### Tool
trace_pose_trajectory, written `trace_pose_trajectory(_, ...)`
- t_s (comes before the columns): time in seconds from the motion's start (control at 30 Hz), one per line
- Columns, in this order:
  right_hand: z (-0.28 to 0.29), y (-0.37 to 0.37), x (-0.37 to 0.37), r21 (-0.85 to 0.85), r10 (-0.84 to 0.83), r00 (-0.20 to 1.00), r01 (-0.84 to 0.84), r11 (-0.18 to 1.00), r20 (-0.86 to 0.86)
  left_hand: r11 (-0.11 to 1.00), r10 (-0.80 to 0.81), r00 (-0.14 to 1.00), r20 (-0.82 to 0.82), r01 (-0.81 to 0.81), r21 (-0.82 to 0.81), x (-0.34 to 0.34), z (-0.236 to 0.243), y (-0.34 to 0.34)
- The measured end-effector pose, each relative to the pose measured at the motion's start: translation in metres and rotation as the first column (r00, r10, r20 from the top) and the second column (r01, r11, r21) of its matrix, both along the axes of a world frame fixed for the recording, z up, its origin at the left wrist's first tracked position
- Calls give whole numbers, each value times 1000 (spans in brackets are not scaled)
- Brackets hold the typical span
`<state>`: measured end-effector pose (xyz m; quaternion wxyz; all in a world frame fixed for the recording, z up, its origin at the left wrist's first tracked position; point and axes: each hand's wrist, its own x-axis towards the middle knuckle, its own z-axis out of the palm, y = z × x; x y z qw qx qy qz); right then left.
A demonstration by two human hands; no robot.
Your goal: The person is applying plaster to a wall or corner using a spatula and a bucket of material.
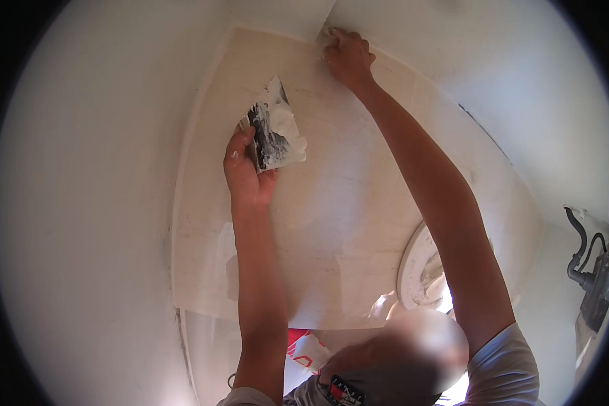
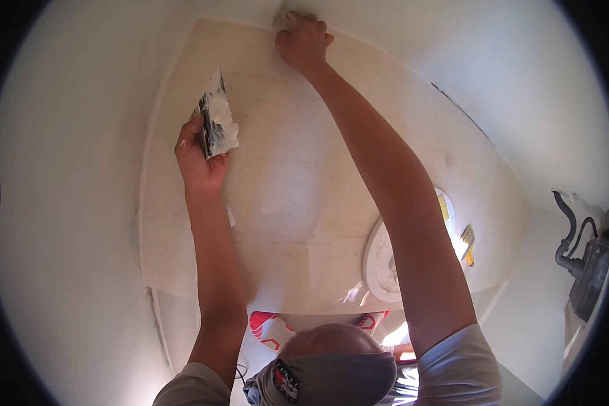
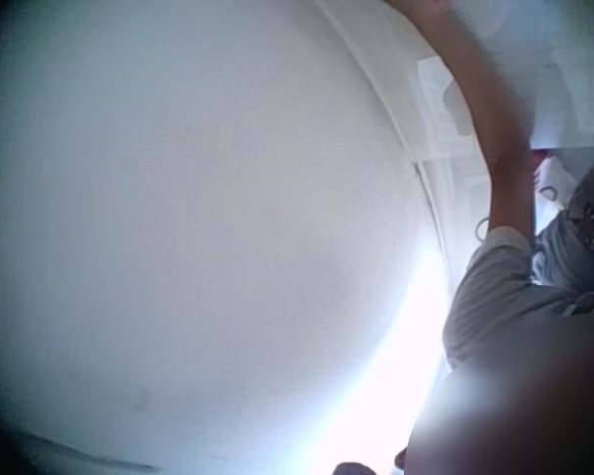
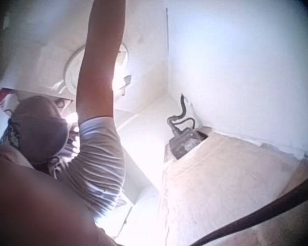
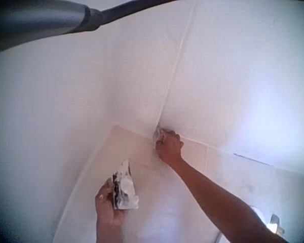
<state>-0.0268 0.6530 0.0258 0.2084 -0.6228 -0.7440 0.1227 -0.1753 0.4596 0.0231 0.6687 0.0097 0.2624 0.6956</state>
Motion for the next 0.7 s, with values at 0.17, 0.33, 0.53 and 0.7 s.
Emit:
trace_pose_trajectory(0.17, -10, 5, -6, 121, -43, 997, 36, 992, 60, 998, -11, 999, -53, 8, -56, 1, -2, 0)
trace_pose_trajectory(0.33, -7, 3, -14, 129, -51, 980, 26, 991, 193, 999, 6, 1000, -13, -6, -53, 0, 1, 1)
trace_pose_trajectory(0.53, 2, -32, -13, 28, 65, 995, -67, 997, 73, 999, 12, 999, 48, -10, -43, -7, -2, -6)
trace_pose_trajectory(0.7, 12, -4, -5, -55, -56, 993, 51, 997, -101, 999, 5, 998, 58, -3, -34, -7, 7, -6)
